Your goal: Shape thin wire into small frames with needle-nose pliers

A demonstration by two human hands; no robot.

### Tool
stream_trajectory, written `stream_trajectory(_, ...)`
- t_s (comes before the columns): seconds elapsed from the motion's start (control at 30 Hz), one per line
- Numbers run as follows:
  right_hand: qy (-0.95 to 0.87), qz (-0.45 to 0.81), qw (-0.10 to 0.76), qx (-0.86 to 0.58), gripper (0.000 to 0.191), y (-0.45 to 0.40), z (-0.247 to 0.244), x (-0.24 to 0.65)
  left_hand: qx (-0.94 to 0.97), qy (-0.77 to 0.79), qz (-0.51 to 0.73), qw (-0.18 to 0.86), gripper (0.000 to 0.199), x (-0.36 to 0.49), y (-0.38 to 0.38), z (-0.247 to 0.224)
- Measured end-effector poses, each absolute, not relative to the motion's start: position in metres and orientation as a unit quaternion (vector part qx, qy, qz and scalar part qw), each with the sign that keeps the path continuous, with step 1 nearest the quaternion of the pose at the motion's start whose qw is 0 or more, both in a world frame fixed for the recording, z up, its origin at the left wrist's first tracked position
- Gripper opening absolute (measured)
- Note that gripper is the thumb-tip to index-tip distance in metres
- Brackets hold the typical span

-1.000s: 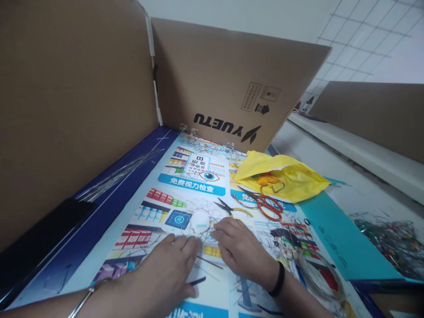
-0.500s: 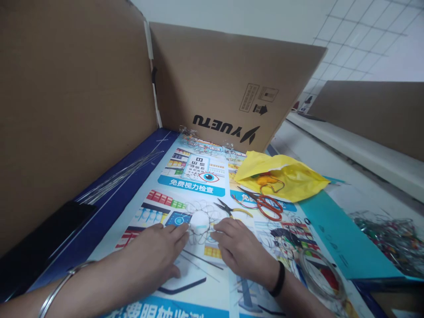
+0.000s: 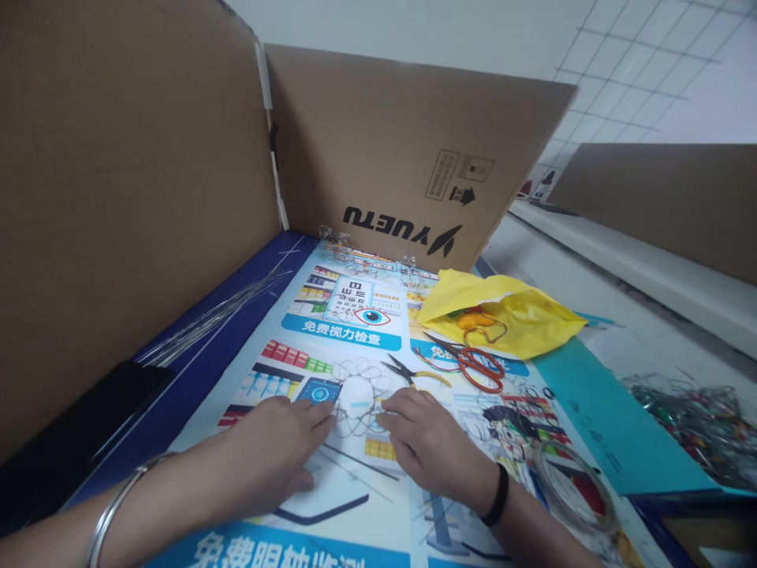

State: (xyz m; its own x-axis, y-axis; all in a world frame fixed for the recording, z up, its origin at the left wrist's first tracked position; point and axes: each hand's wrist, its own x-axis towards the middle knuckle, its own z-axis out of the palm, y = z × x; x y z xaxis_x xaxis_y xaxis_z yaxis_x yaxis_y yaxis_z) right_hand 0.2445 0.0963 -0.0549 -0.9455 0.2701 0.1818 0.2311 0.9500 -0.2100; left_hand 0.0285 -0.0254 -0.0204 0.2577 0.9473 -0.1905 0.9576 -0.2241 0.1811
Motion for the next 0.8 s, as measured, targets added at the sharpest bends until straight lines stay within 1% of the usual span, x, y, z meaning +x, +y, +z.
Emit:
stream_trajectory(0.13, -0.982, 0.097, 0.1, -0.131, 0.028, 0.097, -0.054, 0.245, 0.782, 0.604, 0.002, 0.152, 0.052, 0.022, -0.025, -0.02)
stream_trajectory(0.33, -0.981, 0.103, 0.097, -0.132, 0.029, 0.097, -0.055, 0.245, 0.782, 0.605, 0.008, 0.151, 0.055, 0.018, -0.025, -0.025)
stream_trajectory(0.47, -0.981, 0.101, 0.102, -0.131, 0.028, 0.098, -0.055, 0.245, 0.786, 0.599, 0.008, 0.156, 0.052, 0.019, -0.025, -0.023)
stream_trajectory(0.53, -0.981, 0.099, 0.103, -0.13, 0.028, 0.098, -0.055, 0.246, 0.789, 0.594, 0.012, 0.158, 0.048, 0.019, -0.024, -0.021)
stream_trajectory(0.67, -0.981, 0.097, 0.107, -0.127, 0.027, 0.098, -0.055, 0.246, 0.788, 0.594, 0.03, 0.161, 0.033, 0.015, -0.018, -0.017)
stream_trajectory(0.8, -0.981, 0.087, 0.118, -0.123, 0.025, 0.098, -0.055, 0.246, 0.776, 0.613, 0.07, 0.128, 0.029, 0.006, -0.005, -0.014)
